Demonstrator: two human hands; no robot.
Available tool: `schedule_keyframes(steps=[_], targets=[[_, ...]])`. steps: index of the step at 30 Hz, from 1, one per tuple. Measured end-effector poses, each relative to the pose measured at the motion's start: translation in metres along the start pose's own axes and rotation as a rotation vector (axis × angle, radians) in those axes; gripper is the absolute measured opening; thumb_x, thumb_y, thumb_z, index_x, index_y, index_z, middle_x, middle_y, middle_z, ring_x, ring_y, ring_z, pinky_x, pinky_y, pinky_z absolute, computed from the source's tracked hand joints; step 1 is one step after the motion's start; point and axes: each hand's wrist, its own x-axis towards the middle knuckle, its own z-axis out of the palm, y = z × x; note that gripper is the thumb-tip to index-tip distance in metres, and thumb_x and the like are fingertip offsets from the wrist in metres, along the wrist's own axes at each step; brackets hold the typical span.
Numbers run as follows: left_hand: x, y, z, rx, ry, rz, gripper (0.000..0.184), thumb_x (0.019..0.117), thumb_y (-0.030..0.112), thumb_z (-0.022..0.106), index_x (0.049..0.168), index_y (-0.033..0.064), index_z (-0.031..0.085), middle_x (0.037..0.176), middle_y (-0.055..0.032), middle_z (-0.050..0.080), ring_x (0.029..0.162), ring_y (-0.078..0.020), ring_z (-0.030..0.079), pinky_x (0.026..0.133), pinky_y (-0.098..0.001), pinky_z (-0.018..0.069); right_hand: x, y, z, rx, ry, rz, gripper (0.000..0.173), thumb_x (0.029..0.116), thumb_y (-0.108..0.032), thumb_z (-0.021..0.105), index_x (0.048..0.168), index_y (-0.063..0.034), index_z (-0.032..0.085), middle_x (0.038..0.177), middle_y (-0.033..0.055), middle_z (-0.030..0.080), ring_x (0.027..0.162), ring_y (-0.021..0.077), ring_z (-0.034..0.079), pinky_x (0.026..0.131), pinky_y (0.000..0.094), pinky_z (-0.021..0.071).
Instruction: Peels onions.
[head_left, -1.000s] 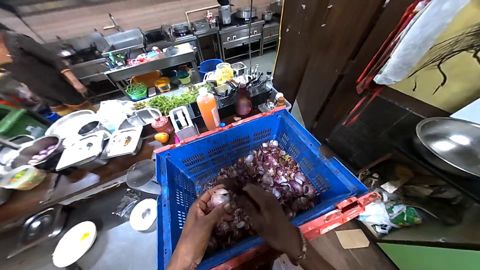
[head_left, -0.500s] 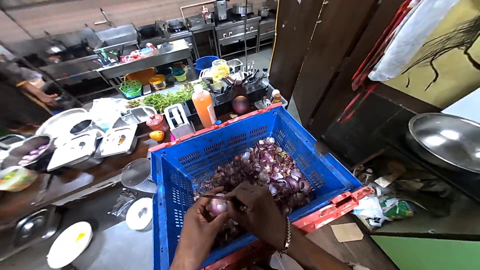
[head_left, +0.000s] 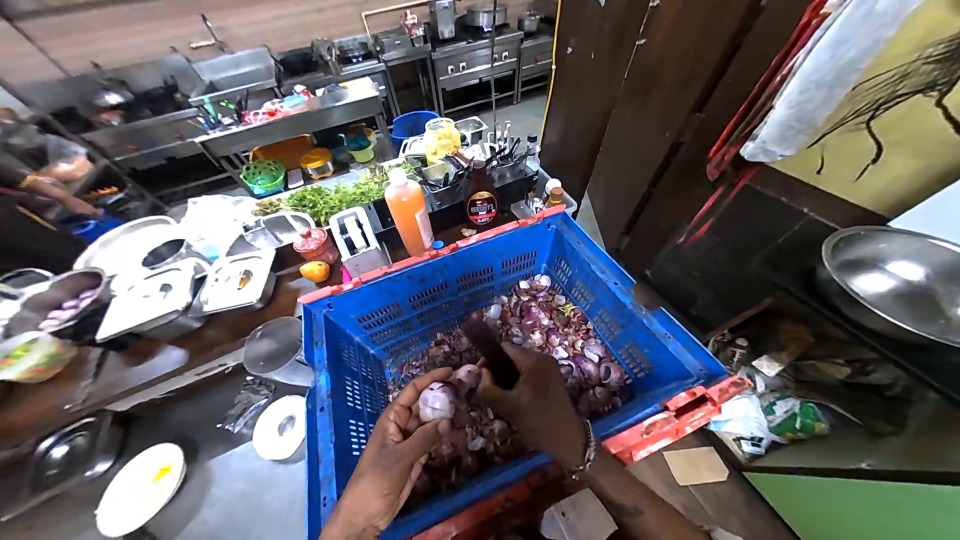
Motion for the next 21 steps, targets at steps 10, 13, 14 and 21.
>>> schedule_keyframes(steps=[10,13,14,21], targets=[[0.001,-0.006,0.003,0.214,0.123,0.033,0.048,0.0953,0.006,0.065,0.138,-0.006,0.047,0.114,-0.0214,0.066,0.094,-0.0307,0.07,0.081,-0.0448,0.0624,-0.009,-0.01,0.006,0.218,-0.26,-0.157,0.026,0.0955,-0.038,0.069,0.095,-0.013,0.077,0.083,-0.0023,0.07,0.074,0.0049,0.065,0.066,0.0278,0.0562],[0.0,-0.004,0.005,0.278,0.122,0.038,0.048,0.0945,0.004,0.065,0.138,-0.0055,0.049,0.115,-0.0226,0.067,0.095,-0.033,0.071,0.081,-0.0458,0.063,-0.007,-0.004,0.011,0.241,-0.233,-0.192,0.022,0.0911,-0.034,0.074,0.088,-0.0121,0.076,0.078,-0.0027,0.069,0.071,0.0038,0.064,0.063,0.0266,0.0548],[0.0,-0.003,0.006,0.303,0.128,0.038,0.048,0.0932,0.002,0.065,0.138,-0.0055,0.049,0.114,-0.0218,0.067,0.094,-0.0321,0.071,0.08,-0.0447,0.063,-0.007,-0.003,0.012,0.242,-0.229,-0.189,0.02,0.089,-0.032,0.075,0.086,-0.0122,0.075,0.076,-0.0031,0.068,0.069,0.0034,0.062,0.061,0.0262,0.0535],[0.001,-0.002,0.006,0.433,0.109,0.072,0.048,0.0909,0.003,0.067,0.137,-0.0012,0.054,0.118,-0.0162,0.069,0.101,-0.0271,0.07,0.088,-0.0396,0.061,-0.01,-0.009,0.015,0.223,-0.198,-0.177,0.014,0.0824,-0.026,0.078,0.085,-0.0121,0.077,0.077,-0.0037,0.07,0.069,0.0012,0.062,0.061,0.0237,0.053]])
